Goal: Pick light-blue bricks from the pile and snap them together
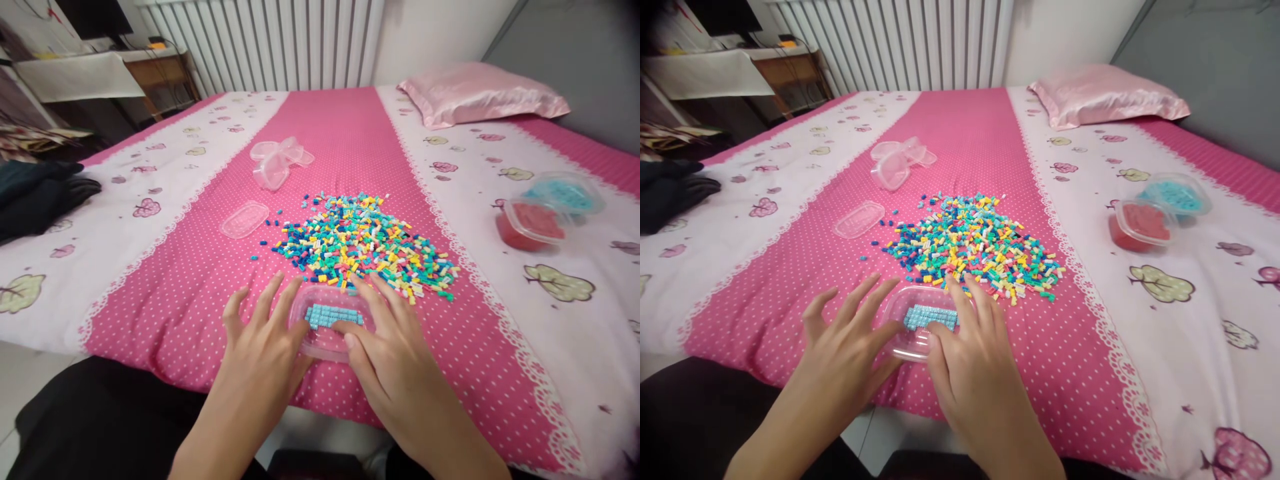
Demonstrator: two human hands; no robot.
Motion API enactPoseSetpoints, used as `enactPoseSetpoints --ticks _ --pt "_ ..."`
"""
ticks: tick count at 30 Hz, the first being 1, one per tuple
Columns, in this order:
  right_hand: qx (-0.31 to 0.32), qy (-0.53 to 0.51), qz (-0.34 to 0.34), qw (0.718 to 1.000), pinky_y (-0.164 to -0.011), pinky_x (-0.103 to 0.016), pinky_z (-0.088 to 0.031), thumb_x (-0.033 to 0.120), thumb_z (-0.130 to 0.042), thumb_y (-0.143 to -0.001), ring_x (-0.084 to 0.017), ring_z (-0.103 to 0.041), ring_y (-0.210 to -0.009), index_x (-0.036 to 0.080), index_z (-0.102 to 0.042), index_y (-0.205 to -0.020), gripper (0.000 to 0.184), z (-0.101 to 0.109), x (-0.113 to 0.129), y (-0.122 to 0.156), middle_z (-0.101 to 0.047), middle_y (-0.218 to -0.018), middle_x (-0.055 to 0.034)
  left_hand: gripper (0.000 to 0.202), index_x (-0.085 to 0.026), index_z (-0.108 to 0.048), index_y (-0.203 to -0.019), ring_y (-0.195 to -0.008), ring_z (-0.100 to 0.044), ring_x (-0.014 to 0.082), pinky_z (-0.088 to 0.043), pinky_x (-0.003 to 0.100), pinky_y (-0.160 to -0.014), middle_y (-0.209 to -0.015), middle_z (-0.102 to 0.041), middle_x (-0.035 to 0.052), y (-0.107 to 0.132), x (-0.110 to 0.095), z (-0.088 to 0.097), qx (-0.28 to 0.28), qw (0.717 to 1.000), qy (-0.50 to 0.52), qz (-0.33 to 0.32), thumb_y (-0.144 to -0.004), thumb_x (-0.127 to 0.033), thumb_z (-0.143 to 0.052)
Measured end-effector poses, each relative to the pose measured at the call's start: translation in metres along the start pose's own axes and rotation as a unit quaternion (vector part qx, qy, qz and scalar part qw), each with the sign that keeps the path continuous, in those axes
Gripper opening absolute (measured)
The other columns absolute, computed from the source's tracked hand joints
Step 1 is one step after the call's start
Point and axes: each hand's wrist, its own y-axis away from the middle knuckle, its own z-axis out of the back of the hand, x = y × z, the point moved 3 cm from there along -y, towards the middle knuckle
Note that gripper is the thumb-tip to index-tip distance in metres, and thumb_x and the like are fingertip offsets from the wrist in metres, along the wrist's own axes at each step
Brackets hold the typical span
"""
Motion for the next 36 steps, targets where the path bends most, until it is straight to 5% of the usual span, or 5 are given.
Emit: enactPoseSetpoints --ticks 15,21,27,32,36 --pt "-0.025 -0.003 -0.009 1.000 -0.118 -0.066 -0.037 0.022 -0.039 -0.106 -0.036 -0.038 -0.149 0.019 -0.075 -0.098 0.037 0.006 -0.008 0.004 -0.053 -0.152 -0.0173 0.017 -0.022 -0.072 -0.095 -0.143 -0.051 0.0423 -0.022 0.068 -0.114 -0.153 -0.058 0.0167 0.000 0.001 0.001 0.001 1.000 0.007 -0.012 -0.086 -0.013 -0.059" --pt "-0.114 -0.087 -0.093 0.985 -0.114 -0.056 -0.045 0.029 -0.041 -0.107 -0.027 -0.054 -0.137 0.025 -0.058 -0.134 0.032 0.002 -0.023 0.018 -0.060 -0.143 -0.0120 0.026 -0.021 -0.053 -0.122 -0.141 -0.054 0.0357 -0.035 0.062 -0.114 -0.149 -0.058 0.0183 0.002 0.010 -0.007 0.017 0.994 0.109 -0.020 -0.097 -0.023 -0.062" --pt "-0.203 -0.230 -0.153 0.939 -0.113 -0.050 -0.047 0.032 -0.039 -0.109 -0.025 -0.054 -0.138 0.028 -0.042 -0.152 0.044 -0.034 -0.027 0.043 -0.054 -0.152 -0.0114 0.087 -0.030 -0.024 -0.155 -0.144 -0.052 0.0318 -0.048 0.051 -0.116 -0.158 -0.045 0.0157 0.006 0.022 -0.044 0.004 0.928 0.371 0.018 -0.089 -0.045 -0.079" --pt "-0.182 -0.251 -0.138 0.941 -0.109 -0.047 -0.050 0.032 -0.040 -0.109 -0.024 -0.056 -0.138 0.033 -0.040 -0.155 0.046 -0.055 -0.028 0.044 -0.058 -0.151 -0.0077 0.083 -0.035 -0.028 -0.148 -0.134 -0.060 0.0302 -0.051 0.053 -0.113 -0.146 -0.054 0.0111 0.006 0.022 -0.071 -0.034 0.850 0.523 0.059 -0.086 -0.040 -0.083" --pt "-0.204 -0.251 -0.145 0.935 -0.107 -0.049 -0.050 0.034 -0.038 -0.109 -0.026 -0.056 -0.138 0.036 -0.040 -0.155 0.046 -0.067 -0.035 0.050 -0.057 -0.152 -0.0068 0.088 -0.034 -0.030 -0.146 -0.130 -0.063 0.0316 -0.051 0.055 -0.111 -0.143 -0.056 0.0117 0.010 0.021 -0.081 -0.044 0.842 0.532 0.076 -0.081 -0.040 -0.088"
